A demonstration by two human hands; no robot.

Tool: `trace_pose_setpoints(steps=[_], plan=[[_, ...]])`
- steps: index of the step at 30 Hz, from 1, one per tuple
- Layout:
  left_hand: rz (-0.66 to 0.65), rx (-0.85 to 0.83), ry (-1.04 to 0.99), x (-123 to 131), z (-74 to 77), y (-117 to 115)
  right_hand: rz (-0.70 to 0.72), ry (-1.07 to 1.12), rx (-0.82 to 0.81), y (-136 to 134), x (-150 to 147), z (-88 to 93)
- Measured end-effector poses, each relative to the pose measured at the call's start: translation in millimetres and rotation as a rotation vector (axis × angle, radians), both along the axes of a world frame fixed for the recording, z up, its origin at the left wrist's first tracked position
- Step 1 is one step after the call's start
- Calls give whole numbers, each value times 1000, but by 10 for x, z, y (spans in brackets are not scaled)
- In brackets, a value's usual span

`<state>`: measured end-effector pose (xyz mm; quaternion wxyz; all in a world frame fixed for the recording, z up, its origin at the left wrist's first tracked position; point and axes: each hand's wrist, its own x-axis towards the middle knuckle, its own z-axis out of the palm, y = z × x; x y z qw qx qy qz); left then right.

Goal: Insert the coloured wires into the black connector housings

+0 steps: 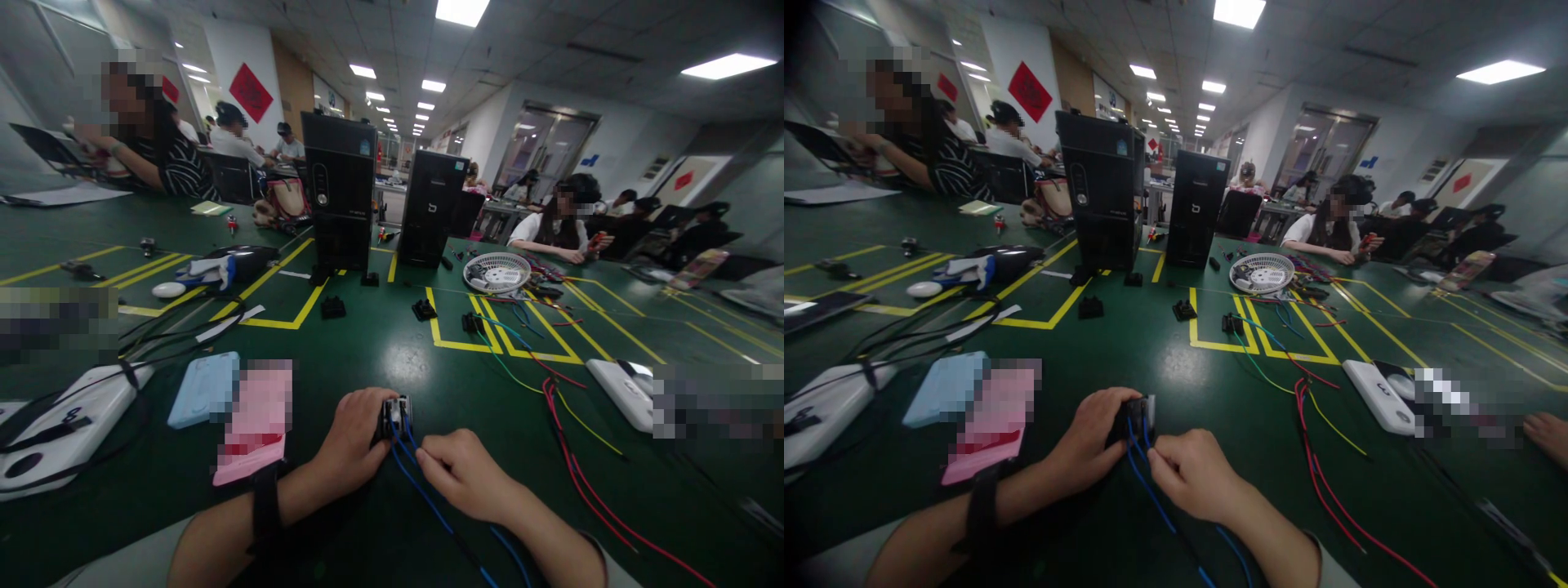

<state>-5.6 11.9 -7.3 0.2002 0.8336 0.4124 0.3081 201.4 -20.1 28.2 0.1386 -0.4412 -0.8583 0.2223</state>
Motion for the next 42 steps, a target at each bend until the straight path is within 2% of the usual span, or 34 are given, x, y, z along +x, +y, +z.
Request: trace_pose_setpoints(steps=[3,6,14,16,21,23,30,33,39,42], plan=[[-1,1,0,-1,-7,-1,-4,-121,-27,31,23,-4],[-4,4,4,0,-11,1,5,-141,-36,43,36,1],[9,-7,14,3,-7,16,-54,109,-27,9,-5,40],[5,-5,14,1,-13,16,-51,72,-36,12,-2,25],[-7,6,12,-4,-33,13,-92,-175,-37,25,17,-23],[-9,8,10,-7,-41,16,-108,-196,-33,25,13,-26],[6,-5,10,-2,-26,23,-130,106,-58,-8,-20,18],[7,-7,7,-1,-16,20,-130,148,-44,-9,-10,19],[-7,3,-14,-5,-48,19,-80,-43,-75,14,8,-22],[4,13,-24,-5,-56,25,-65,-47,-114,10,8,-25]])
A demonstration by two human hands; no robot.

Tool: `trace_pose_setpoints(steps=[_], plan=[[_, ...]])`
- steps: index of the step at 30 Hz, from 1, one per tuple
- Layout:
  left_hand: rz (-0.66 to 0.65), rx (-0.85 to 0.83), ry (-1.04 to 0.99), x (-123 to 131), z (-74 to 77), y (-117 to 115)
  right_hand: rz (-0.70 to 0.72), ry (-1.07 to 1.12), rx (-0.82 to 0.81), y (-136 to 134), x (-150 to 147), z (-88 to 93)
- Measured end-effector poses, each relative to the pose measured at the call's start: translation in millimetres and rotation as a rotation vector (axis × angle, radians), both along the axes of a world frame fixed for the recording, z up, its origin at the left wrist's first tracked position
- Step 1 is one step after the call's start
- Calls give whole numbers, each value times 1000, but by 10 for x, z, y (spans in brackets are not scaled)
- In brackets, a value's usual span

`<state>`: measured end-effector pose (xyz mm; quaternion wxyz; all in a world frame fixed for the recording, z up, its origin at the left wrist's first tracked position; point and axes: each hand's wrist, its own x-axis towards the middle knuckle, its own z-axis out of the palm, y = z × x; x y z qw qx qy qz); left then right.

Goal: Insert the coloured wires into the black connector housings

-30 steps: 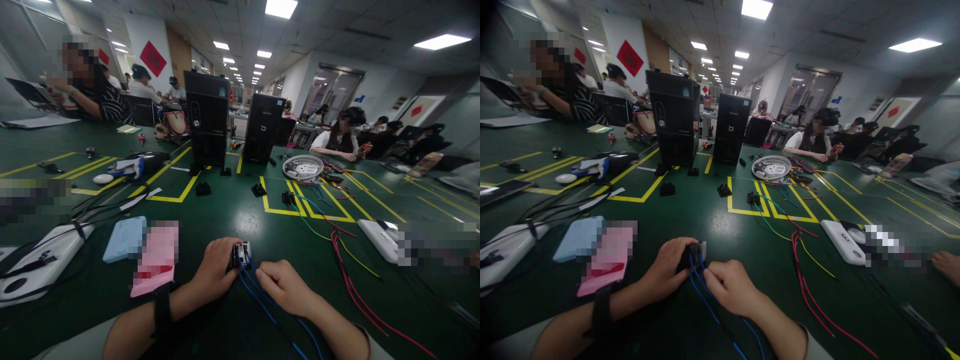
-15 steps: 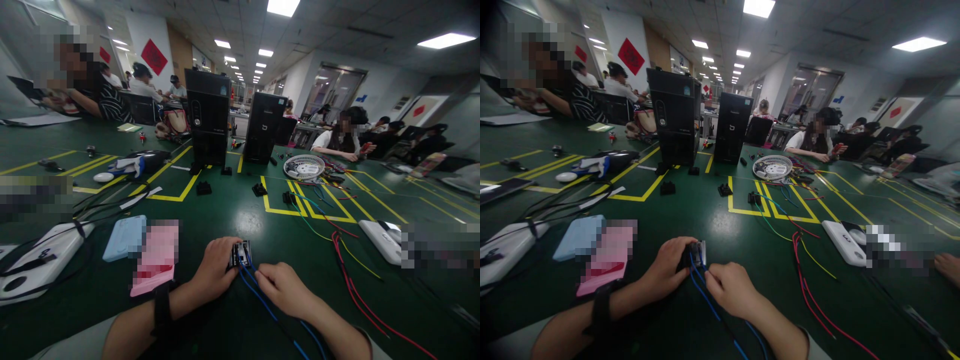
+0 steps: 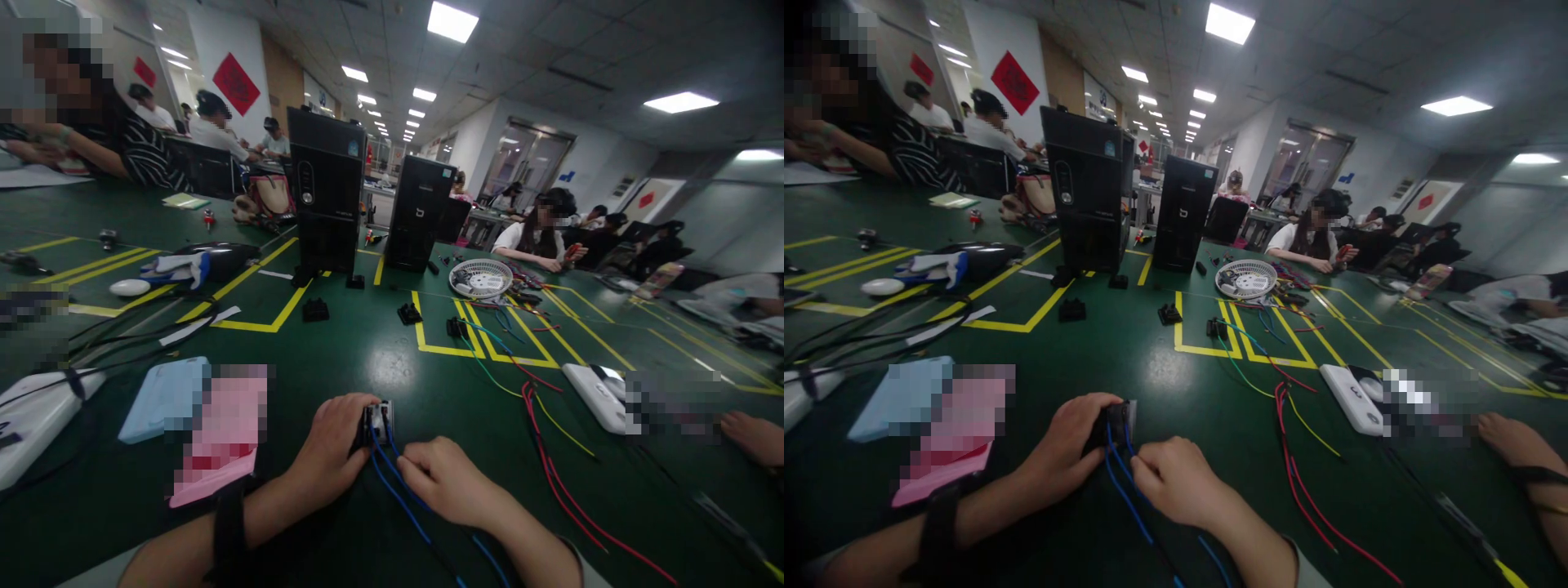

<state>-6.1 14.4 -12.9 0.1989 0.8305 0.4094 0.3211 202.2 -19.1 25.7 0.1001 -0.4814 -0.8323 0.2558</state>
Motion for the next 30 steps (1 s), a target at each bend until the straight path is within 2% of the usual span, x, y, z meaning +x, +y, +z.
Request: trace_pose_setpoints(steps=[6,9,15,24,30], plan=[[-5,-26,17,6,38,-2,-68,243,-31,19,23,48],[-2,-17,17,6,43,-3,-67,288,-97,47,39,54],[-3,1,21,-13,7,-8,23,156,-134,64,52,22],[-6,-13,53,-3,24,-3,-20,330,-110,52,57,70],[3,-17,49,-1,42,-16,33,116,-57,79,46,32]])
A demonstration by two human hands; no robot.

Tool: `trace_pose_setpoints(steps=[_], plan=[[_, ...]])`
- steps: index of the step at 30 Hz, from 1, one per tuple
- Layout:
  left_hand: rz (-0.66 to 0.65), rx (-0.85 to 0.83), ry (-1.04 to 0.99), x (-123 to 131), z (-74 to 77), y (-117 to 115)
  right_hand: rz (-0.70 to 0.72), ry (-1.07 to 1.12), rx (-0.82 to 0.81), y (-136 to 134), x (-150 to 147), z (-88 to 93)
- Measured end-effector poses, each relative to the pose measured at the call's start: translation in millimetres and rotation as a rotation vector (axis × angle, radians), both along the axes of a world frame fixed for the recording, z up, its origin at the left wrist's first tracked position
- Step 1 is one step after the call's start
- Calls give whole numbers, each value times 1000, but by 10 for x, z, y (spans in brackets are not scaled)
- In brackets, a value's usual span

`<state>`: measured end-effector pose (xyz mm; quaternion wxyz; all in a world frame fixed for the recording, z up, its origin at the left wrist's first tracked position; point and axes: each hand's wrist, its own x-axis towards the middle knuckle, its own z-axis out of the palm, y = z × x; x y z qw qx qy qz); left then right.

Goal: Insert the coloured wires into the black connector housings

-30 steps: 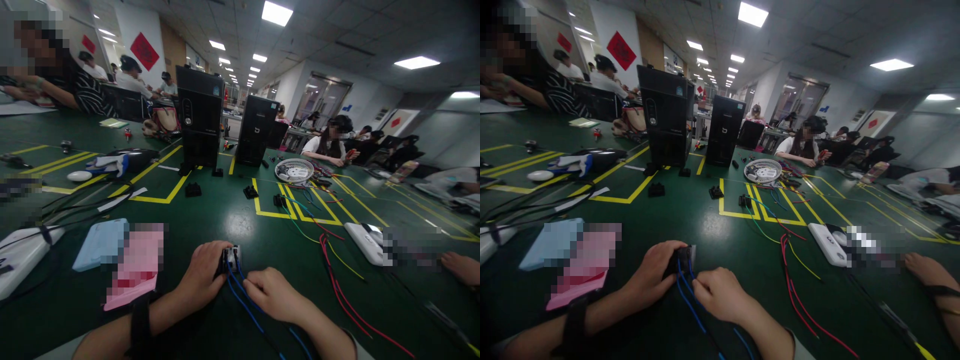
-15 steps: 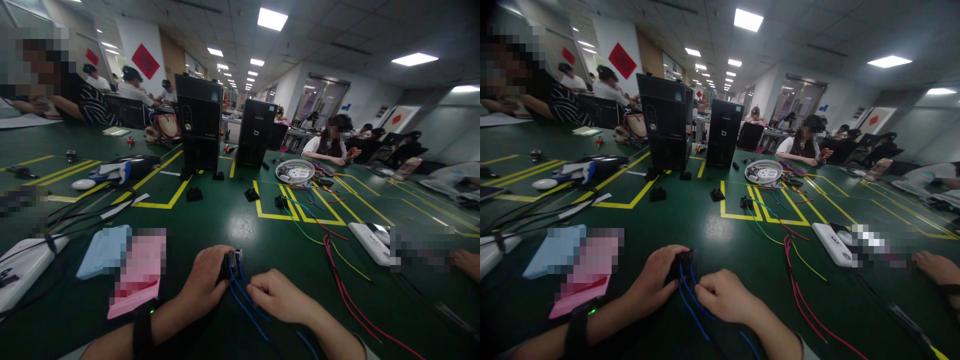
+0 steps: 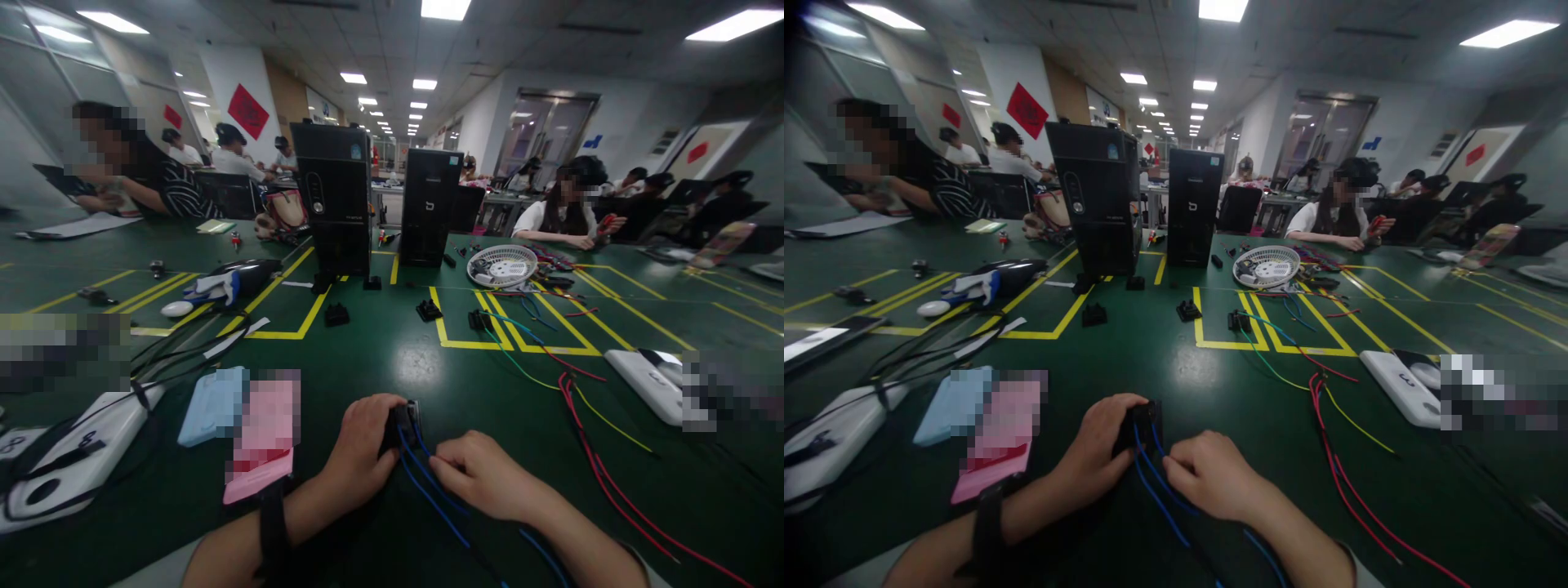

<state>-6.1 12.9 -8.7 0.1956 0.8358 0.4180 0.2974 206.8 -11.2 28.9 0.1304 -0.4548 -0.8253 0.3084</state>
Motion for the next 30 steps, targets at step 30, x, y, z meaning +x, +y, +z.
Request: trace_pose_setpoints(steps=[30], plan=[[-13,-5,-16,-5,10,4,15,-69,107,-51,12,-3]])
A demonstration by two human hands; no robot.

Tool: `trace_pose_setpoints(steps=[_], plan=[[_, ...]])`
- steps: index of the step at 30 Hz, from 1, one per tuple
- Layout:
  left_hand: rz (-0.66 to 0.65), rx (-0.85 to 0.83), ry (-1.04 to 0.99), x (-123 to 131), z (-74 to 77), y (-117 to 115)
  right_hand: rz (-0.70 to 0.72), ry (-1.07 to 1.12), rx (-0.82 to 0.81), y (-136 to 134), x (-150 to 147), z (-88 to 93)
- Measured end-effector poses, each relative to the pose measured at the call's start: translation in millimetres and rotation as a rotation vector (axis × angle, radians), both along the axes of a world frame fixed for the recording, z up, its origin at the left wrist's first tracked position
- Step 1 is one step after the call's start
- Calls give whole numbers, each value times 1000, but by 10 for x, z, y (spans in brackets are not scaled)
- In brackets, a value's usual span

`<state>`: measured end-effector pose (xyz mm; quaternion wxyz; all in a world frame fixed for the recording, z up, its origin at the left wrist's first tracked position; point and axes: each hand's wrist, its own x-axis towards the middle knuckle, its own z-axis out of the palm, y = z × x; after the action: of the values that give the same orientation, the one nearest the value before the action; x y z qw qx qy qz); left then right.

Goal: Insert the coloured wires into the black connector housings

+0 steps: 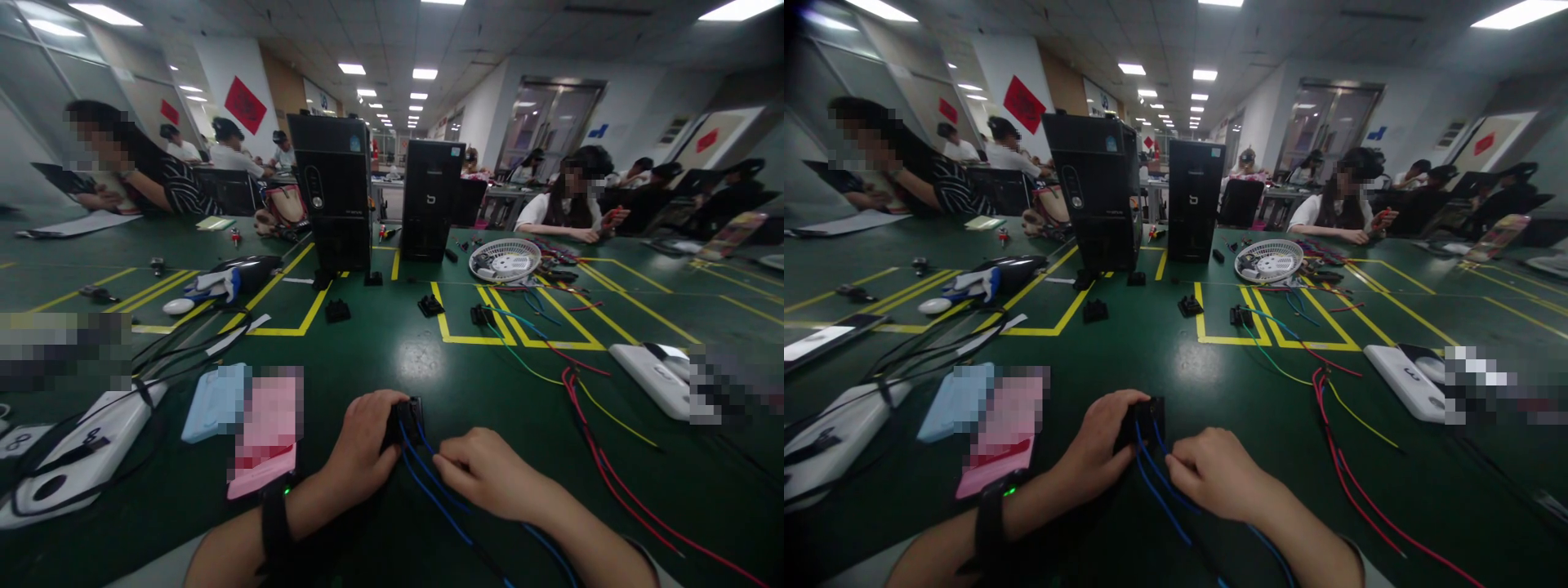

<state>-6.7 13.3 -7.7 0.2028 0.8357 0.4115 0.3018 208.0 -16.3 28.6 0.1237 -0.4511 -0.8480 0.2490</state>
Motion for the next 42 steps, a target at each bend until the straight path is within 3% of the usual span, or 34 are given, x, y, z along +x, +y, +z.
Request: trace_pose_setpoints(steps=[3,11,19,27,36,42], plan=[[-1,5,4,-2,-4,0,1,-70,32,-7,-7,-7],[5,-22,9,5,11,-3,12,155,89,-21,-24,19],[13,-12,7,-2,-6,-5,18,-188,168,0,-22,-32],[15,-12,9,7,12,-3,40,-38,284,-15,-8,-13],[16,-1,12,2,-16,11,-31,-312,232,-2,22,5],[9,15,8,7,-10,7,39,-221,252,-36,-34,24]])
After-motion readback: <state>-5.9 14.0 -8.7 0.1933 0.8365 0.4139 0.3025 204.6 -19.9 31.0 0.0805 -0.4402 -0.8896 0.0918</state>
